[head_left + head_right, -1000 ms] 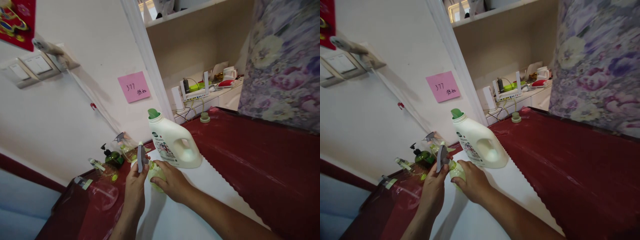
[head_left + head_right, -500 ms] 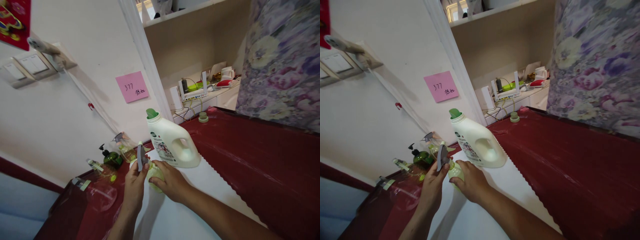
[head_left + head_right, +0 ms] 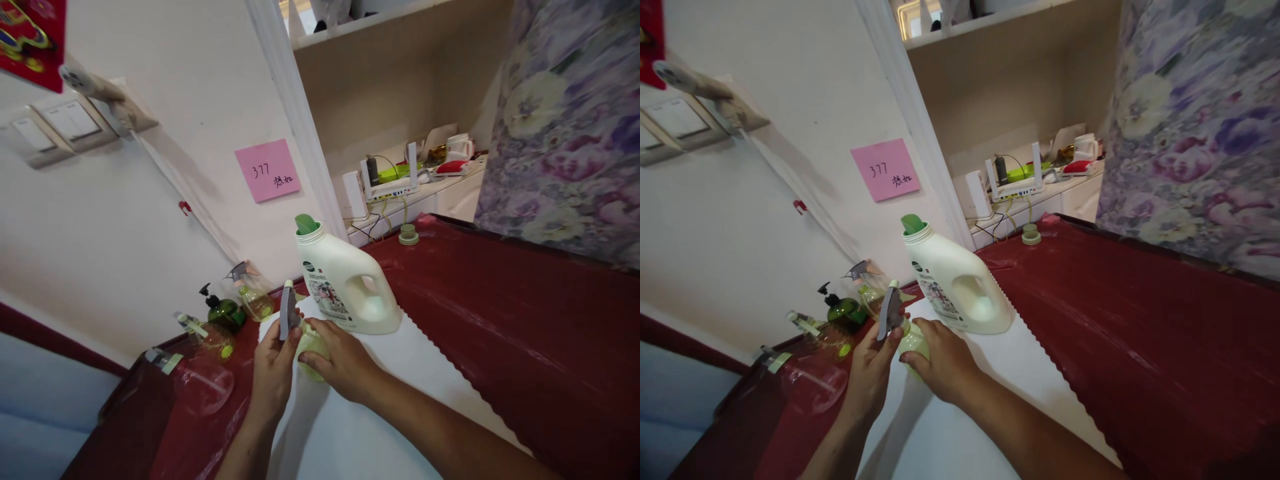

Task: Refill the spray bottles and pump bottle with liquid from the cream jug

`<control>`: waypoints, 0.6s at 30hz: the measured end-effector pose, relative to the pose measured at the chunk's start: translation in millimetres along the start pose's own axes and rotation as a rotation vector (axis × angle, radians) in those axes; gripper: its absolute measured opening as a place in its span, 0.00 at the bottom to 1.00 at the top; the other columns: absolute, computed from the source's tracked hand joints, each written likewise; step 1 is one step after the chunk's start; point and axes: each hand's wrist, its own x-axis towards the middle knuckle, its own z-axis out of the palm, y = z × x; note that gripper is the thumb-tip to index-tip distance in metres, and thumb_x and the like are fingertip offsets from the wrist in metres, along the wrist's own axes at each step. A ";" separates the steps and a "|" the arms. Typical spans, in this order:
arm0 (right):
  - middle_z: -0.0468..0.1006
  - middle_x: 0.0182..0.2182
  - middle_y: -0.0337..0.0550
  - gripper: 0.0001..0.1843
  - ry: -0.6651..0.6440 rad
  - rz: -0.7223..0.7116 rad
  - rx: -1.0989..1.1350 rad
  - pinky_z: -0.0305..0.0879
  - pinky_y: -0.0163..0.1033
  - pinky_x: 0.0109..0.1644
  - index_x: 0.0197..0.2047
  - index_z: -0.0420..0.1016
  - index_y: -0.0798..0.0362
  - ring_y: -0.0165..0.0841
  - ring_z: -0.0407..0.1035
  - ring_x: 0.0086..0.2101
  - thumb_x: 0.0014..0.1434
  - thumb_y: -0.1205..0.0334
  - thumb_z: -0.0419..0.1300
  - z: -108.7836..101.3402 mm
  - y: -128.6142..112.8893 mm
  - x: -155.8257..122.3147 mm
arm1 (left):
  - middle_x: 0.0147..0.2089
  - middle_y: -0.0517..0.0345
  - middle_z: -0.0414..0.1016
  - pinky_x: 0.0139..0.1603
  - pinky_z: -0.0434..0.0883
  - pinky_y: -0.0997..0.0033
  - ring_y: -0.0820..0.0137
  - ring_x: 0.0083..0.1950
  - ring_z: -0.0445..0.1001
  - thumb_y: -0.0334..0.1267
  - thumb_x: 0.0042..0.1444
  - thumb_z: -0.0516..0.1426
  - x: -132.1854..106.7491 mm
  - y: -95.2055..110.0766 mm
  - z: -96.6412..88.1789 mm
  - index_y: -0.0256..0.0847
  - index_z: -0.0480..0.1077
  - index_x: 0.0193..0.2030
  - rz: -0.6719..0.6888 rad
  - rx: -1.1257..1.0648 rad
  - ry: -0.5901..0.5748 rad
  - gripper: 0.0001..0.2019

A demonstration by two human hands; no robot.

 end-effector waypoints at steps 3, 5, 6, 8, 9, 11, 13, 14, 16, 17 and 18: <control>0.72 0.63 0.55 0.34 -0.014 -0.014 -0.047 0.62 0.49 0.65 0.68 0.65 0.55 0.46 0.67 0.62 0.62 0.55 0.63 -6.0 -3.3 0.0 | 0.51 0.53 0.82 0.52 0.70 0.66 0.60 0.50 0.77 0.50 0.58 0.65 -0.6 -0.4 1.2 0.42 0.78 0.52 0.015 0.010 -0.001 0.19; 0.72 0.63 0.57 0.35 -0.025 -0.037 -0.102 0.63 0.51 0.65 0.66 0.67 0.57 0.48 0.67 0.62 0.60 0.53 0.66 -16.5 -9.7 -0.9 | 0.51 0.53 0.82 0.53 0.70 0.65 0.59 0.50 0.77 0.50 0.59 0.64 -0.5 -0.8 1.8 0.43 0.78 0.52 0.026 0.038 -0.003 0.19; 0.74 0.61 0.58 0.33 -0.018 -0.050 -0.135 0.65 0.53 0.63 0.64 0.70 0.57 0.50 0.68 0.60 0.59 0.53 0.66 -23.5 -14.4 -1.4 | 0.50 0.53 0.82 0.53 0.70 0.65 0.59 0.50 0.77 0.50 0.59 0.64 -0.4 -1.5 2.2 0.42 0.79 0.51 0.030 0.047 0.002 0.18; 0.77 0.56 0.57 0.25 0.032 -0.073 -0.201 0.67 0.55 0.59 0.60 0.73 0.56 0.50 0.72 0.55 0.62 0.55 0.63 -39.3 -26.3 -0.8 | 0.49 0.52 0.82 0.53 0.70 0.64 0.58 0.51 0.77 0.50 0.59 0.64 -0.4 -3.4 3.4 0.42 0.79 0.50 0.042 0.041 0.014 0.18; 0.77 0.55 0.55 0.22 0.069 -0.102 -0.238 0.67 0.55 0.59 0.59 0.74 0.54 0.49 0.72 0.54 0.64 0.58 0.61 -47.1 -33.1 0.9 | 0.49 0.52 0.82 0.54 0.70 0.64 0.58 0.51 0.77 0.50 0.59 0.64 -0.5 -4.4 4.1 0.42 0.79 0.51 0.048 0.030 0.014 0.18; 0.75 0.58 0.53 0.21 0.114 -0.256 -0.358 0.63 0.54 0.61 0.60 0.72 0.50 0.47 0.67 0.58 0.64 0.67 0.57 -60.4 -47.3 8.4 | 0.50 0.52 0.82 0.54 0.70 0.63 0.58 0.51 0.77 0.49 0.60 0.63 -1.0 -5.8 5.6 0.42 0.78 0.52 0.060 0.009 0.008 0.18; 0.68 0.66 0.49 0.28 0.049 -0.483 -0.546 0.55 0.55 0.66 0.64 0.69 0.47 0.47 0.57 0.66 0.62 0.73 0.56 -68.7 -60.5 21.5 | 0.49 0.52 0.81 0.52 0.70 0.63 0.59 0.49 0.76 0.49 0.59 0.63 -1.5 -6.5 6.7 0.41 0.78 0.51 0.073 0.000 0.008 0.18; 0.65 0.68 0.48 0.29 -0.025 -0.576 -0.645 0.51 0.58 0.68 0.64 0.69 0.46 0.47 0.52 0.69 0.62 0.75 0.56 -70.8 -66.3 29.3 | 0.47 0.52 0.81 0.51 0.69 0.63 0.59 0.48 0.75 0.49 0.58 0.64 -1.6 -6.8 6.9 0.40 0.78 0.49 0.080 -0.002 0.013 0.18; 0.69 0.66 0.47 0.23 -0.190 -0.650 -0.786 0.42 0.63 0.70 0.60 0.73 0.46 0.48 0.49 0.70 0.65 0.73 0.56 -72.2 -76.4 45.2 | 0.44 0.53 0.80 0.49 0.69 0.64 0.59 0.46 0.74 0.49 0.56 0.65 -1.7 -7.9 7.0 0.39 0.78 0.45 0.090 -0.008 0.027 0.17; 0.74 0.61 0.47 0.17 -0.256 -0.644 -0.823 0.41 0.64 0.70 0.55 0.77 0.47 0.49 0.54 0.68 0.66 0.71 0.56 -71.9 -80.6 52.1 | 0.43 0.53 0.80 0.48 0.68 0.64 0.59 0.45 0.74 0.48 0.55 0.66 -1.7 -8.9 7.0 0.39 0.78 0.44 0.089 -0.015 0.033 0.16; 0.79 0.54 0.47 0.12 -0.305 -0.629 -0.846 0.43 0.63 0.68 0.49 0.79 0.48 0.48 0.62 0.63 0.67 0.68 0.57 -71.3 -84.3 57.9 | 0.42 0.53 0.79 0.48 0.68 0.63 0.59 0.46 0.74 0.48 0.54 0.66 -1.8 -10.1 7.1 0.39 0.78 0.44 0.085 -0.026 0.040 0.16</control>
